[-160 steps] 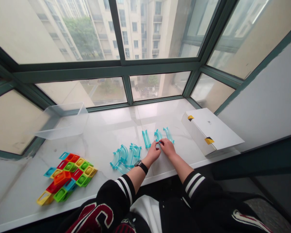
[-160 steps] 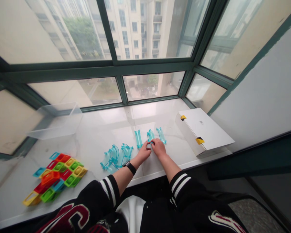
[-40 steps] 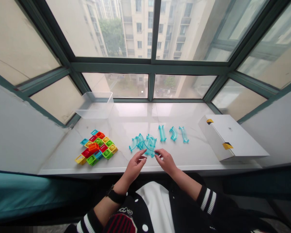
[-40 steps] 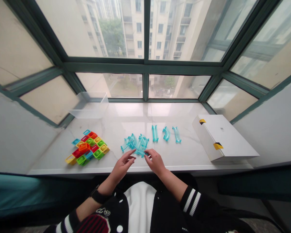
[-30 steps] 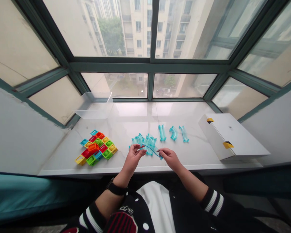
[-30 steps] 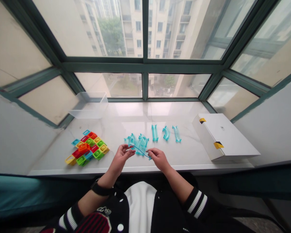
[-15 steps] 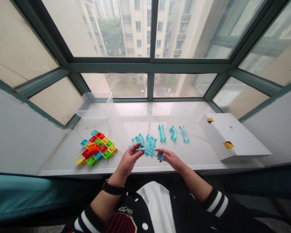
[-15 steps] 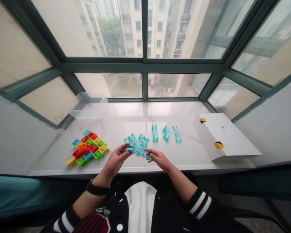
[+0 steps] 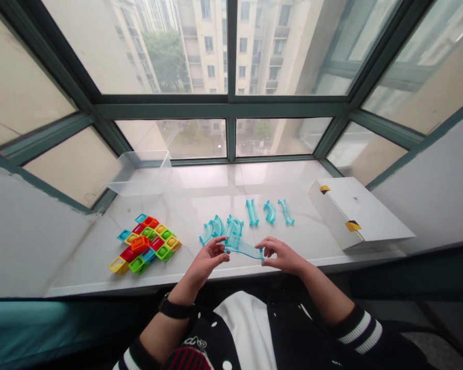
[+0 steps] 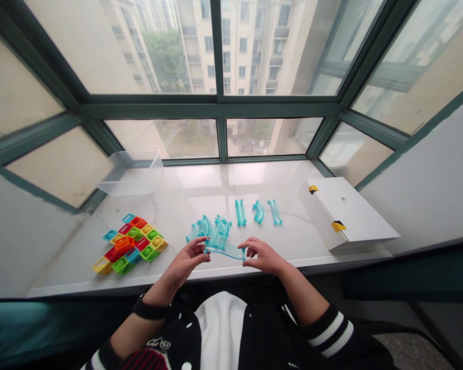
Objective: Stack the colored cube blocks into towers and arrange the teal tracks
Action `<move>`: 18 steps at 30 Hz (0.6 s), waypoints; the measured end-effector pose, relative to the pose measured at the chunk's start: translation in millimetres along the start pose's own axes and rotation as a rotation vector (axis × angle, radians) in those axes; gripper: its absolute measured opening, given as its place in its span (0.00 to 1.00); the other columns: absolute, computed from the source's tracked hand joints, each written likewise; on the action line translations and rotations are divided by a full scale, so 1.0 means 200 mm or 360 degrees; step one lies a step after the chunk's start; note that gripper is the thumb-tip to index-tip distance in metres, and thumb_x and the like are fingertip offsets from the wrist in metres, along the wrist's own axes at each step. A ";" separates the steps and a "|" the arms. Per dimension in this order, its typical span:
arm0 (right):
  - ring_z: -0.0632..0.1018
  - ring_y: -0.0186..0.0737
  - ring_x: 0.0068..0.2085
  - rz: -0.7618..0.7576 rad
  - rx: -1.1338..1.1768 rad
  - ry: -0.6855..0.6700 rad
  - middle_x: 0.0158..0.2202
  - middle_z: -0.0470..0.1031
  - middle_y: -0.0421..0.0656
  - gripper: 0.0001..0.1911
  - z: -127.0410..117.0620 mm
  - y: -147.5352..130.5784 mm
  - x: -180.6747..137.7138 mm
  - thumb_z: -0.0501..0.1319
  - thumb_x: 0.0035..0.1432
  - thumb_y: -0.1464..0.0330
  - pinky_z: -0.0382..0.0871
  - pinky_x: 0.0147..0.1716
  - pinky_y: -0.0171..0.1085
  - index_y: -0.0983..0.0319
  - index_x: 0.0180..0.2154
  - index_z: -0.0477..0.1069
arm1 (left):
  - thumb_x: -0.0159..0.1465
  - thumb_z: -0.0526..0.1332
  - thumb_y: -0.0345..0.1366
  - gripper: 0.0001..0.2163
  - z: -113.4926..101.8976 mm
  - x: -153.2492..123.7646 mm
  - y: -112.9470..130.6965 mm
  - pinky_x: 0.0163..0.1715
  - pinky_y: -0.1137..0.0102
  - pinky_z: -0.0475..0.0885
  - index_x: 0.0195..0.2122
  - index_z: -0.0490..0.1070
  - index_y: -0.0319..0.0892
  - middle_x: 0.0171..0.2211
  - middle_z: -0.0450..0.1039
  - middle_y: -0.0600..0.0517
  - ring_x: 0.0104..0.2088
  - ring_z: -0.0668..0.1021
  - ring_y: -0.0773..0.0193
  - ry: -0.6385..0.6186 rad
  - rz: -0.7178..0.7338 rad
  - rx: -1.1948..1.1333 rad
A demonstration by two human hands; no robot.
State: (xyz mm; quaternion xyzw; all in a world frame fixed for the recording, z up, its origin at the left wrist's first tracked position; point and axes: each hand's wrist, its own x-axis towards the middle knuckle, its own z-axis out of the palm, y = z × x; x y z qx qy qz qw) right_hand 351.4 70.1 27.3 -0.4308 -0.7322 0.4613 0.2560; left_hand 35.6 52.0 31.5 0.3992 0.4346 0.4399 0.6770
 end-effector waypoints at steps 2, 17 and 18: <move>0.80 0.37 0.37 -0.0003 -0.0010 0.0029 0.47 0.76 0.44 0.21 -0.01 0.00 -0.03 0.73 0.55 0.64 0.79 0.43 0.39 0.54 0.52 0.81 | 0.55 0.77 0.44 0.32 0.00 0.01 -0.01 0.45 0.61 0.78 0.60 0.73 0.45 0.33 0.72 0.54 0.39 0.80 0.60 -0.0055 0.0020 0.0102; 0.80 0.45 0.39 0.0526 -0.0326 0.1422 0.45 0.77 0.49 0.31 -0.36 0.41 -0.10 0.71 0.53 0.46 0.78 0.44 0.47 0.61 0.51 0.79 | 0.73 0.53 0.46 0.17 -0.36 0.11 -0.49 0.34 0.68 0.63 0.29 0.70 0.46 0.27 0.74 0.52 0.31 0.74 0.61 0.0479 0.0504 0.1917; 0.80 0.45 0.39 0.0571 -0.0395 0.1468 0.45 0.77 0.48 0.32 -0.39 0.45 -0.09 0.70 0.52 0.46 0.77 0.46 0.47 0.61 0.50 0.80 | 0.73 0.53 0.45 0.17 -0.36 0.11 -0.49 0.34 0.69 0.62 0.29 0.70 0.46 0.27 0.74 0.52 0.30 0.74 0.61 0.0481 0.0501 0.1949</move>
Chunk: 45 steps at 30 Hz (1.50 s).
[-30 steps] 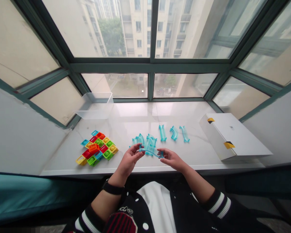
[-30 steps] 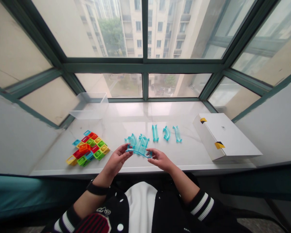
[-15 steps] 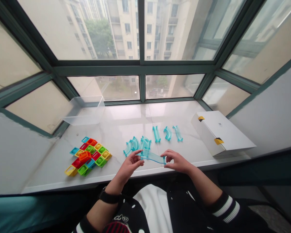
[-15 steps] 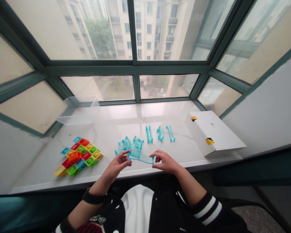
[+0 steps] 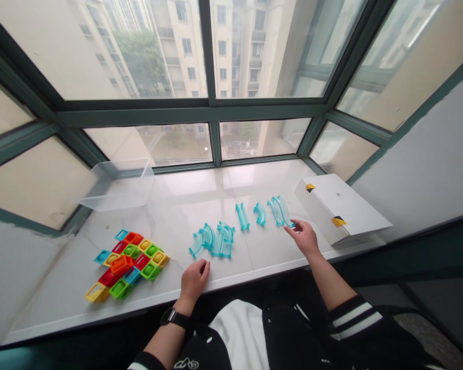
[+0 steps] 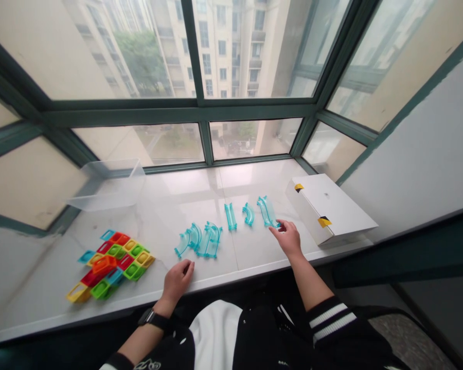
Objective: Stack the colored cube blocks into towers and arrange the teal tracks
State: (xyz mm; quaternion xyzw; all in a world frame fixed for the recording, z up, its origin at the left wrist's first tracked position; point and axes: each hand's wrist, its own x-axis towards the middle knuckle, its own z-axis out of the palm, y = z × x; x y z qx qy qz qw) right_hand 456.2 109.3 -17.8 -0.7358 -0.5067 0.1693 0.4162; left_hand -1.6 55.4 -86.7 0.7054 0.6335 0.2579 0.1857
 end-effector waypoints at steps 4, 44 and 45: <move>0.79 0.45 0.37 0.0042 -0.0224 0.0104 0.43 0.77 0.49 0.32 0.06 0.07 0.16 0.69 0.52 0.45 0.74 0.49 0.47 0.63 0.48 0.80 | 0.73 0.53 0.44 0.17 0.00 0.00 0.01 0.32 0.69 0.60 0.27 0.67 0.46 0.26 0.72 0.52 0.29 0.73 0.62 -0.0019 0.0016 0.0073; 0.77 0.49 0.48 0.0254 -0.0619 -0.0165 0.53 0.73 0.52 0.29 0.35 0.18 0.31 0.66 0.59 0.53 0.71 0.47 0.41 0.60 0.57 0.74 | 0.72 0.54 0.42 0.16 0.00 0.00 0.03 0.32 0.67 0.60 0.27 0.68 0.46 0.28 0.74 0.51 0.30 0.73 0.60 -0.0048 -0.0023 0.0113; 0.77 0.49 0.48 0.0264 -0.0600 -0.0166 0.54 0.73 0.52 0.29 0.35 0.18 0.30 0.66 0.59 0.52 0.71 0.47 0.41 0.60 0.57 0.73 | 0.72 0.54 0.43 0.16 -0.01 0.00 0.03 0.32 0.67 0.60 0.27 0.68 0.46 0.28 0.74 0.51 0.30 0.73 0.60 -0.0047 -0.0022 0.0112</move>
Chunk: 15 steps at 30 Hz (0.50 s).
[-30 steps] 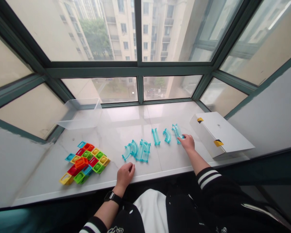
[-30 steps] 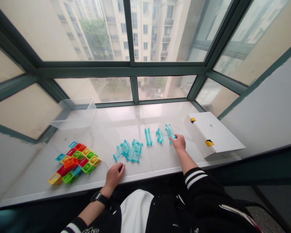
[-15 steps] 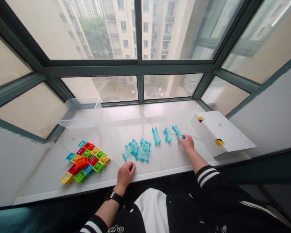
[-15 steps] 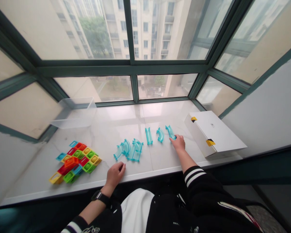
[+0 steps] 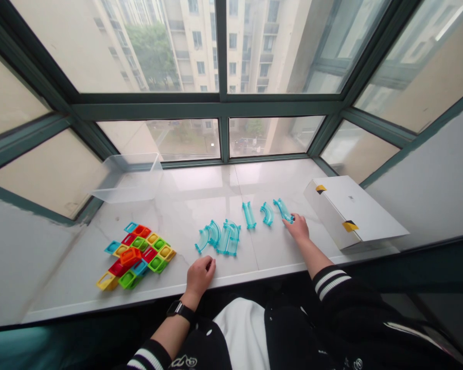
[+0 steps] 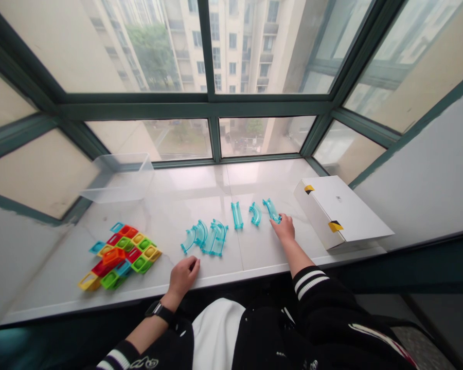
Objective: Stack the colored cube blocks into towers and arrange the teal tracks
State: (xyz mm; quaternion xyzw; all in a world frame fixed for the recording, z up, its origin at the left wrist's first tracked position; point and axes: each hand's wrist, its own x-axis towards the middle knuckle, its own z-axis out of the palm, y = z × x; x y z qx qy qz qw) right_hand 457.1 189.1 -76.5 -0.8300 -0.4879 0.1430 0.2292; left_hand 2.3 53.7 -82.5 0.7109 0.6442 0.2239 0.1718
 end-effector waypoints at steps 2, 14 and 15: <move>0.77 0.50 0.48 0.0016 0.0052 0.0021 0.55 0.72 0.53 0.31 -0.02 -0.01 -0.03 0.67 0.57 0.53 0.71 0.47 0.42 0.60 0.59 0.72 | 0.73 0.54 0.43 0.16 0.00 0.00 0.00 0.33 0.67 0.60 0.27 0.69 0.46 0.28 0.74 0.51 0.30 0.73 0.60 0.0005 0.0011 -0.0007; 0.79 0.44 0.36 -0.0667 0.0668 -0.0164 0.40 0.80 0.46 0.16 -0.09 -0.23 -0.51 0.59 0.66 0.57 0.77 0.41 0.43 0.58 0.46 0.78 | 0.73 0.53 0.43 0.16 0.01 0.00 0.00 0.33 0.68 0.60 0.28 0.67 0.46 0.27 0.73 0.52 0.31 0.73 0.61 -0.0014 -0.0002 -0.0017; 0.80 0.43 0.37 -0.0777 0.0684 -0.0302 0.41 0.80 0.46 0.15 -0.07 -0.27 -0.56 0.59 0.67 0.58 0.77 0.41 0.42 0.58 0.47 0.78 | 0.73 0.53 0.43 0.16 0.01 0.00 0.00 0.33 0.67 0.60 0.28 0.67 0.46 0.27 0.73 0.52 0.31 0.73 0.61 -0.0013 0.0001 -0.0015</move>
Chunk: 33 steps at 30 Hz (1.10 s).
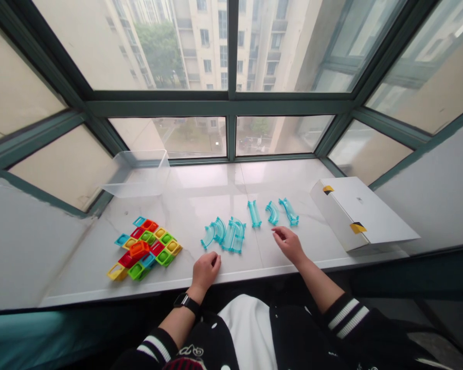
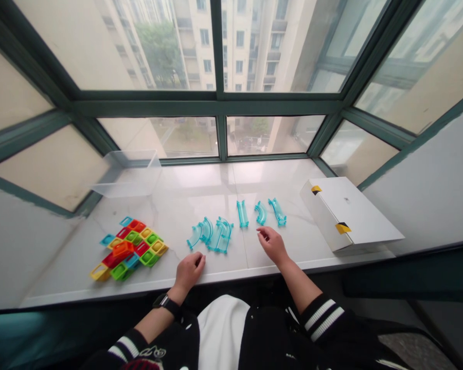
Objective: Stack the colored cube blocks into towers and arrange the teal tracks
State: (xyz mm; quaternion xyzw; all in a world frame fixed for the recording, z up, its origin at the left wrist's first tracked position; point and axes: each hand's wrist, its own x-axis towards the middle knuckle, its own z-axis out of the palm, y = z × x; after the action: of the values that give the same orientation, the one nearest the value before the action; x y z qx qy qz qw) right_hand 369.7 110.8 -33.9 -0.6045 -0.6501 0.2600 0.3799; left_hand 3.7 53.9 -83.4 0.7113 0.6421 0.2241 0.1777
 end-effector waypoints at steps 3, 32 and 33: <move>0.81 0.40 0.38 -0.0186 0.0010 -0.0384 0.48 0.78 0.45 0.16 0.15 -0.11 -0.02 0.60 0.67 0.63 0.79 0.40 0.40 0.54 0.54 0.76 | 0.73 0.54 0.43 0.16 0.01 0.00 0.00 0.33 0.67 0.60 0.28 0.68 0.46 0.28 0.73 0.52 0.31 0.73 0.60 0.0010 0.0002 0.0011; 0.84 0.49 0.43 0.0307 0.0889 -0.0249 0.41 0.85 0.47 0.22 0.24 -0.22 -0.03 0.69 0.58 0.50 0.81 0.43 0.48 0.58 0.46 0.82 | 0.72 0.55 0.44 0.15 -0.01 0.00 0.00 0.33 0.68 0.62 0.30 0.71 0.46 0.28 0.74 0.52 0.32 0.75 0.60 0.0014 -0.0016 -0.0081; 0.84 0.49 0.43 0.0307 0.0885 -0.0220 0.42 0.85 0.47 0.23 0.21 -0.20 -0.05 0.69 0.57 0.49 0.81 0.44 0.48 0.59 0.45 0.83 | 0.72 0.55 0.45 0.15 -0.02 0.00 0.00 0.33 0.68 0.62 0.30 0.72 0.46 0.28 0.74 0.53 0.31 0.74 0.61 0.0011 -0.0049 -0.0131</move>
State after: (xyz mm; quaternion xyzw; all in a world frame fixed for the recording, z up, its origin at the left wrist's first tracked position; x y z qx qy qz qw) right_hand 311.5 100.9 -28.4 -0.5170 -0.5178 0.5036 0.4593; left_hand 1.9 53.9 -79.2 0.6927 0.6437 0.2500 0.2081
